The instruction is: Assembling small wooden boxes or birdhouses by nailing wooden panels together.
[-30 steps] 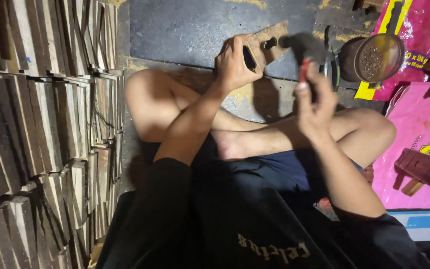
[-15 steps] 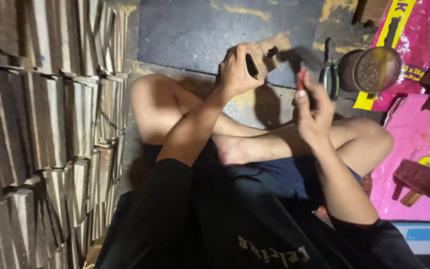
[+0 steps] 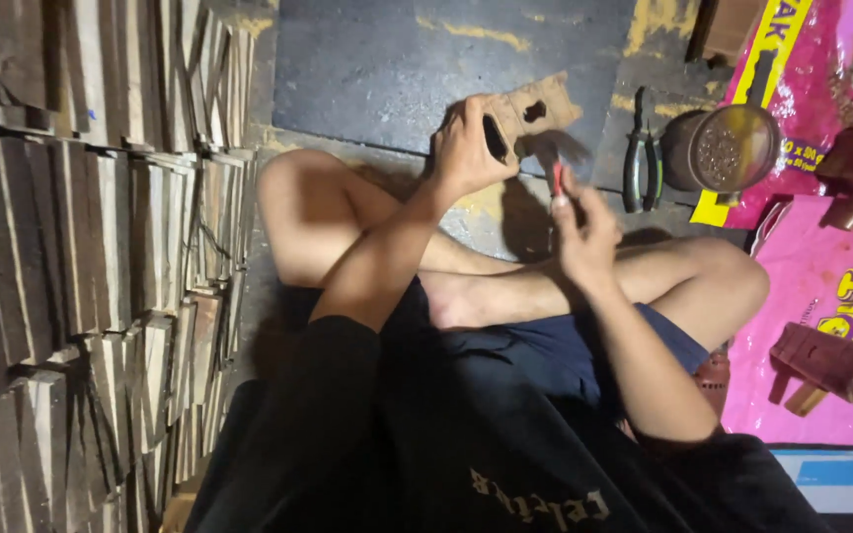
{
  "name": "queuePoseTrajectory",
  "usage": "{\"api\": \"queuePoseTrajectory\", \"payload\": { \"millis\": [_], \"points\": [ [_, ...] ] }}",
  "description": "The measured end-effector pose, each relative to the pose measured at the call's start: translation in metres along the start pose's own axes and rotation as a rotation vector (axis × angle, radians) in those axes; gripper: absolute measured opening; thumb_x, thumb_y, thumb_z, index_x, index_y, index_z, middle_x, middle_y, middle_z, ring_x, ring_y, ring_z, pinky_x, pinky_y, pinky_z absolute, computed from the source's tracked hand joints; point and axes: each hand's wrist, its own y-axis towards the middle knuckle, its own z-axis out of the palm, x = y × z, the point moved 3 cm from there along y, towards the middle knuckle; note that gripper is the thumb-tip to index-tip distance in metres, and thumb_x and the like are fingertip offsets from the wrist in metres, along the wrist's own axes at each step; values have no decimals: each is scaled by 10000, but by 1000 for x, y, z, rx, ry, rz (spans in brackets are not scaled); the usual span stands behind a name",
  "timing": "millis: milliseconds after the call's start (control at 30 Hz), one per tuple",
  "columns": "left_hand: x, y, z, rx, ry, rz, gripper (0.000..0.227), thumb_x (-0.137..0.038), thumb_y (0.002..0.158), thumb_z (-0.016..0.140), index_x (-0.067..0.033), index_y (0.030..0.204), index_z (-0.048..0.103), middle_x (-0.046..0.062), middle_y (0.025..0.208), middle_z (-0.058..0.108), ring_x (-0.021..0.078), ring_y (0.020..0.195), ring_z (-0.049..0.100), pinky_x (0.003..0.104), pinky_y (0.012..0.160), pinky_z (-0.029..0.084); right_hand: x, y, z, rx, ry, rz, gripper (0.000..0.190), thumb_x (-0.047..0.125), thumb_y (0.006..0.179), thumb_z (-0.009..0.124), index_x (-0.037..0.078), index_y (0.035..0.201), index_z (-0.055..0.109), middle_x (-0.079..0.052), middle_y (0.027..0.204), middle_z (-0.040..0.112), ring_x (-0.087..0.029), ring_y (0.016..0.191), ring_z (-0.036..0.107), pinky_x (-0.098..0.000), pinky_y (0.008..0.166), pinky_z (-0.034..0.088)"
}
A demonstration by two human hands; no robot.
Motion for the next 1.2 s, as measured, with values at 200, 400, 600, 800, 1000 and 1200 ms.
{"api": "queuePoseTrajectory", "payload": {
  "millis": [200,400,600,800,1000,1200],
  "points": [
    [-2,-3,1,20,-35,12,917,-366,589,921,-90,1316,436,162,1134,670,365,995,695,482,845,583,14,15,-36,-91,718,380,370,160,1071,593,120,1433,525,-96,792,594,-151,492,494,-262,417,414],
    [-3,1,-2,-27,-13,47,869,-362,622,923,-67,1283,444,176,1070,668,366,903,705,474,749,595,-24,21,-31,-184,1211,543,296,203,1085,570,159,1377,546,-121,776,592,-141,439,438,-257,354,333],
    [0,-1,0,-14,-16,36,877,-361,626,914,-62,1294,430,179,1073,655,376,914,694,487,768,591,-62,4,-2,68,1445,876,235,125,1084,515,100,1306,588,-195,804,633,-176,421,511,-245,328,378],
    [-11,0,-2,-77,-62,86,838,-305,627,906,-118,1318,470,127,1105,680,338,888,720,439,750,609,-57,12,-9,118,1439,939,273,135,1073,525,83,1333,588,-171,795,633,-150,415,460,-243,321,337],
    [-11,-1,-7,-22,-10,23,836,-360,624,900,-45,1264,464,187,1032,674,389,848,707,469,753,602,-63,34,-27,216,1194,854,336,55,881,533,9,1197,638,-114,801,647,-141,512,548,-206,340,355],
    [2,-4,-8,25,-38,5,918,-353,593,942,-69,1303,435,183,1122,650,378,973,689,473,842,583,-64,82,-38,210,1062,742,190,160,1044,593,74,1206,643,15,717,535,-94,512,562,-188,313,337]
  ]
}}
